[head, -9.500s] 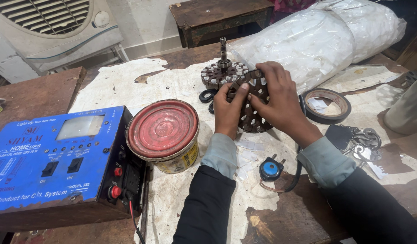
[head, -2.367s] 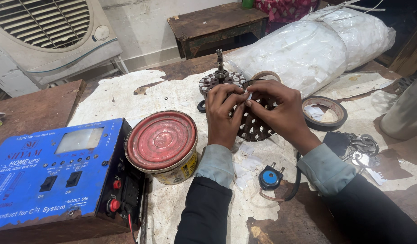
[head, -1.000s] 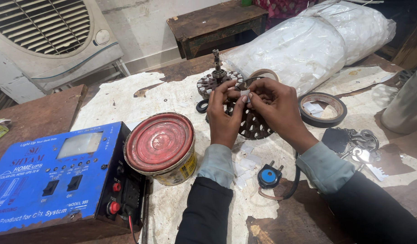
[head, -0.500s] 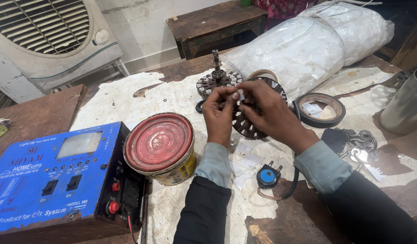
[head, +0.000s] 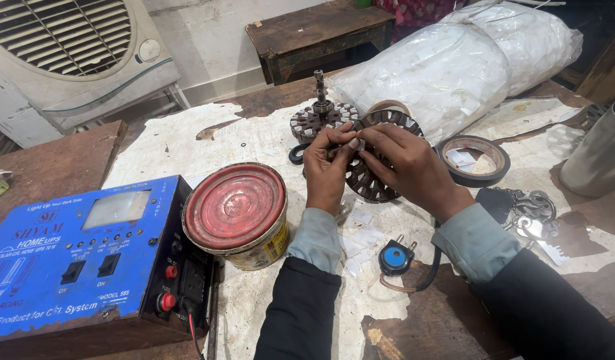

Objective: The person sits at a workbench and assembles a perforated circular metal disc onto a small motor-like shaft assembly, fitting small metal pieces into the disc's slots and pressing them into place by hand. They briefly move a steel cup aside and continue fitting components around the disc.

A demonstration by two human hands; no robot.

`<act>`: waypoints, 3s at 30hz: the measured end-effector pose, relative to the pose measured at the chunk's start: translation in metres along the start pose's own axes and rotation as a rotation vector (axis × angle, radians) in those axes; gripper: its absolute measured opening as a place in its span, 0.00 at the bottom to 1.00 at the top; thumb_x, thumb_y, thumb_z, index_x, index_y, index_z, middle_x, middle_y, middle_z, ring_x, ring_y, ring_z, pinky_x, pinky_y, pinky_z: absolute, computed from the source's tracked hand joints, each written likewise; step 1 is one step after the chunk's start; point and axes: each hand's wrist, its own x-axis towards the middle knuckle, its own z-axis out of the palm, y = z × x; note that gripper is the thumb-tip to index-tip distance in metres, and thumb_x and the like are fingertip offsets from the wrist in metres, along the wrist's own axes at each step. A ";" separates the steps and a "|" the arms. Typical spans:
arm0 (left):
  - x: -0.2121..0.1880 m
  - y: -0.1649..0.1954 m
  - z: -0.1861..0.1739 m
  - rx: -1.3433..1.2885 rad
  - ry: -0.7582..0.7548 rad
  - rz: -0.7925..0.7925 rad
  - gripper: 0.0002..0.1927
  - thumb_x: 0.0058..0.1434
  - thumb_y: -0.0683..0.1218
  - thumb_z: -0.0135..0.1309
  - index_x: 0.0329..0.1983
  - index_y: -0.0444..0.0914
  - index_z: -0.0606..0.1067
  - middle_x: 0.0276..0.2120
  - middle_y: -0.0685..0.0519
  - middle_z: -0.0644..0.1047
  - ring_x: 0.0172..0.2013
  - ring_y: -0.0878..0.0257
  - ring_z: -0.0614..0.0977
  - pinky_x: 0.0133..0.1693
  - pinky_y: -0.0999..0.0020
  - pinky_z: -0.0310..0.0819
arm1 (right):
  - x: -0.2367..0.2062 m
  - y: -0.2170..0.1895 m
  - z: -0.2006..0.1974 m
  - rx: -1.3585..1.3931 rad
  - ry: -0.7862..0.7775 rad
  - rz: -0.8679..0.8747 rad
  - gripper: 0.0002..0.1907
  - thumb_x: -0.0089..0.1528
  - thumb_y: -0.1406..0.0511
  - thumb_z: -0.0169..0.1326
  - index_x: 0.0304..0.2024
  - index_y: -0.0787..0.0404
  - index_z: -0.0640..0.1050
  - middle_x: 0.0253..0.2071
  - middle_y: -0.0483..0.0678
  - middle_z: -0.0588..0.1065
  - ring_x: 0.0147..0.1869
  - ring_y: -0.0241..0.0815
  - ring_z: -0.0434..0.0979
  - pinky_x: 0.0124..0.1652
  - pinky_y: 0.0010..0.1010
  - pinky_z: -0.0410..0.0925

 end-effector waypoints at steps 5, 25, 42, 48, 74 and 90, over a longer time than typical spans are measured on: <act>0.000 -0.001 -0.001 -0.047 0.010 -0.012 0.04 0.64 0.33 0.58 0.41 0.32 0.78 0.55 0.39 0.79 0.51 0.61 0.81 0.53 0.70 0.79 | 0.000 0.002 0.000 -0.043 -0.011 -0.050 0.18 0.64 0.69 0.61 0.55 0.69 0.75 0.48 0.58 0.77 0.47 0.56 0.82 0.45 0.40 0.75; 0.001 0.006 -0.004 0.021 -0.009 -0.061 0.06 0.60 0.36 0.62 0.41 0.34 0.82 0.55 0.40 0.80 0.52 0.57 0.83 0.51 0.65 0.82 | -0.001 0.003 0.000 0.006 0.007 -0.006 0.12 0.66 0.67 0.60 0.50 0.66 0.77 0.46 0.54 0.78 0.45 0.52 0.82 0.42 0.38 0.75; 0.000 0.014 -0.007 -0.031 -0.113 -0.126 0.12 0.64 0.47 0.66 0.46 0.35 0.82 0.42 0.51 0.81 0.45 0.65 0.81 0.52 0.67 0.77 | 0.004 0.003 0.000 0.335 0.085 0.297 0.08 0.65 0.69 0.61 0.45 0.66 0.80 0.40 0.48 0.81 0.41 0.35 0.84 0.39 0.26 0.76; -0.001 0.017 -0.008 0.001 -0.110 -0.142 0.10 0.64 0.46 0.65 0.43 0.36 0.79 0.38 0.57 0.79 0.41 0.70 0.79 0.46 0.73 0.76 | 0.002 0.008 0.006 0.587 0.031 0.493 0.08 0.65 0.70 0.59 0.46 0.67 0.81 0.37 0.46 0.82 0.40 0.30 0.82 0.39 0.22 0.76; -0.003 0.020 -0.002 0.114 0.023 -0.074 0.09 0.61 0.45 0.65 0.40 0.34 0.82 0.37 0.55 0.81 0.38 0.70 0.81 0.41 0.74 0.79 | 0.003 0.015 0.012 0.882 -0.061 0.693 0.11 0.63 0.69 0.60 0.47 0.68 0.79 0.38 0.46 0.81 0.42 0.32 0.83 0.42 0.22 0.77; -0.003 0.030 0.019 0.293 0.022 -0.032 0.30 0.63 0.52 0.58 0.68 0.45 0.68 0.64 0.56 0.68 0.59 0.58 0.74 0.57 0.62 0.74 | 0.004 0.018 0.005 0.921 0.113 0.692 0.04 0.63 0.72 0.60 0.40 0.68 0.82 0.33 0.44 0.80 0.35 0.30 0.79 0.36 0.20 0.73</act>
